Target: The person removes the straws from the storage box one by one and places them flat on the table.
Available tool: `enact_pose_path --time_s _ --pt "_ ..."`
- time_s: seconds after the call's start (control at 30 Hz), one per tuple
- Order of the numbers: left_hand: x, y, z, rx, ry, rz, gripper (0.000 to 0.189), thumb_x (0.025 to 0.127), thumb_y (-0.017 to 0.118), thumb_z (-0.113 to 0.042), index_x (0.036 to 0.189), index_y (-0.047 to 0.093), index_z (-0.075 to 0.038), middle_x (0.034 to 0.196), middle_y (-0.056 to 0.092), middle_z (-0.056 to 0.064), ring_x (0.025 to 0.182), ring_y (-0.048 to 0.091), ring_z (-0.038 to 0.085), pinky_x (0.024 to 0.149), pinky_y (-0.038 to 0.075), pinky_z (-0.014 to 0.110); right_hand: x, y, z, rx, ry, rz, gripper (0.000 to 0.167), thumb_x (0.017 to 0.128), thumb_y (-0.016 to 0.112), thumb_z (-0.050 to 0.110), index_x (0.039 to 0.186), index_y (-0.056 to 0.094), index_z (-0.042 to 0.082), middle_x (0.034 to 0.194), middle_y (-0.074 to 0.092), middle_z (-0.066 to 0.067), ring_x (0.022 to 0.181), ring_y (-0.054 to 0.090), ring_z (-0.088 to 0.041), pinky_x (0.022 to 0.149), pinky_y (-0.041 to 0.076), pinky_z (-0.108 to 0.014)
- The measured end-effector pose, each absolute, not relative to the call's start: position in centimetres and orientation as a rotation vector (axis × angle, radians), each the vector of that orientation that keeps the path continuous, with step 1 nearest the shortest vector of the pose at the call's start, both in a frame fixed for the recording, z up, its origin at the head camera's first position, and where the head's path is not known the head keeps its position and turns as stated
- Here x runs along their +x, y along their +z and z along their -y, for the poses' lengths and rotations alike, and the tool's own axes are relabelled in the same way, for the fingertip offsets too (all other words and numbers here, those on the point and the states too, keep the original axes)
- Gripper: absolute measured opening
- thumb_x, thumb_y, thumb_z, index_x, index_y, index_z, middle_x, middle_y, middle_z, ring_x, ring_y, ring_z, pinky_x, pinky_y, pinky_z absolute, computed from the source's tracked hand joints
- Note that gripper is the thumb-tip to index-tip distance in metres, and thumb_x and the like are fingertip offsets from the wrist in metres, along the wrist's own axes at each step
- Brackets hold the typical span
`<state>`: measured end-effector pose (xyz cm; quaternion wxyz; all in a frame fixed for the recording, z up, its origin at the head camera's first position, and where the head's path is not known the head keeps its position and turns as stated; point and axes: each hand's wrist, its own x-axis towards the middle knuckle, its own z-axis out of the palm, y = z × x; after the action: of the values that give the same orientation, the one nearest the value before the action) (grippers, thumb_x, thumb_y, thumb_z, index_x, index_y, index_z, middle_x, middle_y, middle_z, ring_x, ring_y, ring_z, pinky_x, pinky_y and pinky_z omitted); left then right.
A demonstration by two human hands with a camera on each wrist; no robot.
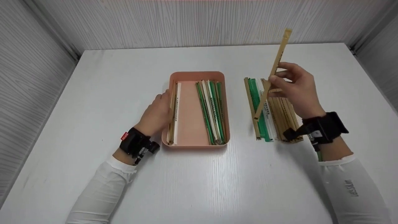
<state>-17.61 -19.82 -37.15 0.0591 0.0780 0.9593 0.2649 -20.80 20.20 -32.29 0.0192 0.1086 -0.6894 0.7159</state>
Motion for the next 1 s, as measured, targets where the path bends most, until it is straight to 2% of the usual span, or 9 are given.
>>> enact_pose_path --time_s 0.13,0.4,0.63,0.8,1.0 --pt "-17.7 -37.2 19.9 0.228 0.796 -2.896 0.064 0.104 0.041 -0.005 0.161 0.016 0.012 0.139 0.047 0.035 0.115 0.058 0.042 0.094 0.052 0.055 -21.1 -32.5 -22.8 0.193 2.255 2.096 0.041 0.09 0.081 0.009 0.126 0.064 -0.001 0.106 0.069 -0.014 0.088 0.074 -0.022 0.071 0.062 -0.031" --pt "-17.7 -37.1 19.8 0.22 0.813 -2.894 0.063 0.106 0.041 -0.006 0.16 0.017 0.012 0.133 0.05 0.034 0.111 0.059 0.042 0.092 0.053 0.055 -21.7 -33.3 -27.4 0.04 2.209 2.287 0.036 0.093 0.078 0.009 0.126 0.065 -0.001 0.103 0.066 -0.009 0.085 0.074 -0.019 0.072 0.062 -0.031" --pt "-17.7 -37.2 19.7 0.219 0.817 -2.893 0.063 0.106 0.041 -0.006 0.16 0.016 0.013 0.134 0.05 0.034 0.112 0.059 0.041 0.092 0.053 0.055 -22.4 -33.9 -28.8 -0.042 1.786 2.847 0.049 0.102 0.067 0.023 0.14 0.054 -0.004 0.104 0.071 0.004 0.09 0.071 -0.01 0.077 0.062 -0.03" --pt "-17.7 -37.2 19.8 0.232 0.803 -2.901 0.064 0.105 0.041 -0.005 0.16 0.016 0.013 0.133 0.05 0.034 0.111 0.059 0.041 0.092 0.053 0.056 -22.6 -34.7 -28.5 -0.061 1.534 3.061 0.053 0.101 0.067 0.023 0.143 0.053 -0.007 0.109 0.065 -0.007 0.084 0.071 -0.011 0.076 0.062 -0.034" --pt "-17.7 -37.1 19.8 0.219 0.79 -2.899 0.065 0.104 0.043 -0.005 0.161 0.016 0.012 0.137 0.049 0.034 0.116 0.057 0.043 0.094 0.052 0.056 -22.6 -35.2 -28.0 -0.04 1.378 3.108 0.048 0.101 0.065 0.02 0.138 0.058 -0.009 0.115 0.063 -0.019 0.077 0.072 -0.011 0.071 0.062 -0.033"
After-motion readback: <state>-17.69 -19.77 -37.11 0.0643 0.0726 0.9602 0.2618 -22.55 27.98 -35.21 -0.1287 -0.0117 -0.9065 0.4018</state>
